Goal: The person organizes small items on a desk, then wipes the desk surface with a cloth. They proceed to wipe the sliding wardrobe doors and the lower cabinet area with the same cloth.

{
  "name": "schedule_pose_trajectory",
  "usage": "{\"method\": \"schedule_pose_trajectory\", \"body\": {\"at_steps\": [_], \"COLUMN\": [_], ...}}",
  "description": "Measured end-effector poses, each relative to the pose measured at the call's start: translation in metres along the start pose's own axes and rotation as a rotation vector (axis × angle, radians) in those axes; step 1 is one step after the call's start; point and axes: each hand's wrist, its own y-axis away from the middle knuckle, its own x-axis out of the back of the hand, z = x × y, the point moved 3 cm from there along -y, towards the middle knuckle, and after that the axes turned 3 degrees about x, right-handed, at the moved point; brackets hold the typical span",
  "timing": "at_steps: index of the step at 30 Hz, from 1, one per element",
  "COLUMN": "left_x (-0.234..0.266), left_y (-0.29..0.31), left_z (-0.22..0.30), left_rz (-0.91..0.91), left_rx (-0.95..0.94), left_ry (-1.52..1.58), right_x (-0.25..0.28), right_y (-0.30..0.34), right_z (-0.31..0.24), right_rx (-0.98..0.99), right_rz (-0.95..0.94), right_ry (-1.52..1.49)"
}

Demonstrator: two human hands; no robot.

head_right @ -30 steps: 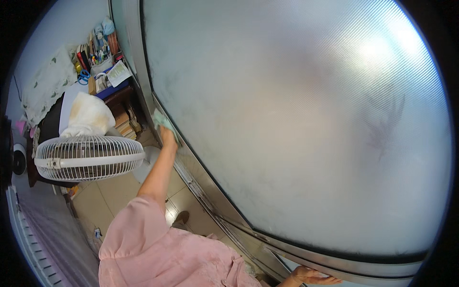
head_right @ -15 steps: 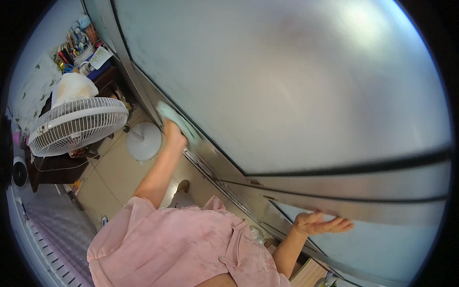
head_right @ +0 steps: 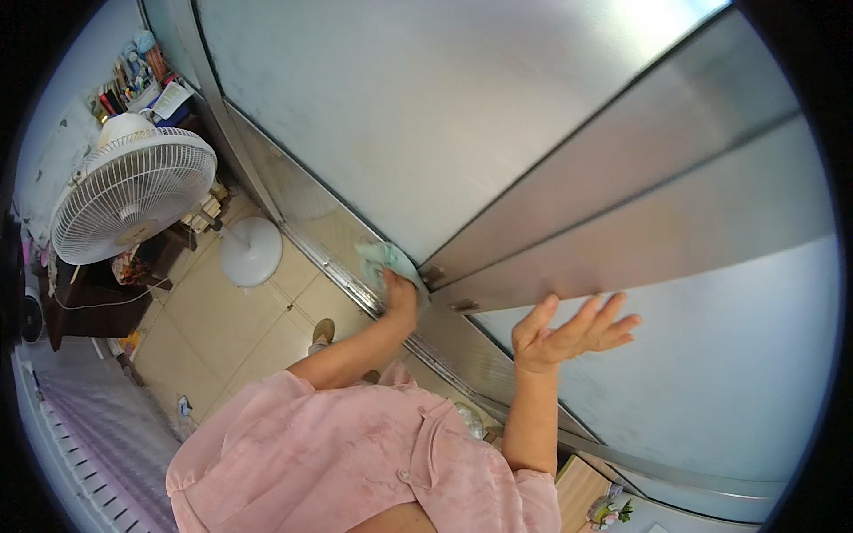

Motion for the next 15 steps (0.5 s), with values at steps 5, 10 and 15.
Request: {"method": "schedule_pose_trajectory", "body": {"at_steps": [5, 10, 15], "left_x": [0.012, 0.057, 0.02], "left_y": [-0.053, -0.149, -0.051], "left_z": [0.113, 0.153, 0.128], "left_rz": [0.131, 0.109, 0.075], "left_rx": [0.177, -0.087, 0.26], "left_ry": [0.019, 0.025, 0.124], "right_x": [0.026, 0.068, 0.088], "right_y": [0.02, 0.051, 0.093], "right_z": [0.019, 0.051, 0.084], "right_rx": [0.047, -0.045, -0.055], "right_rz": [-0.085, -0.129, -0.205], "right_ry": [-0.224, -0.115, 0.105]}}
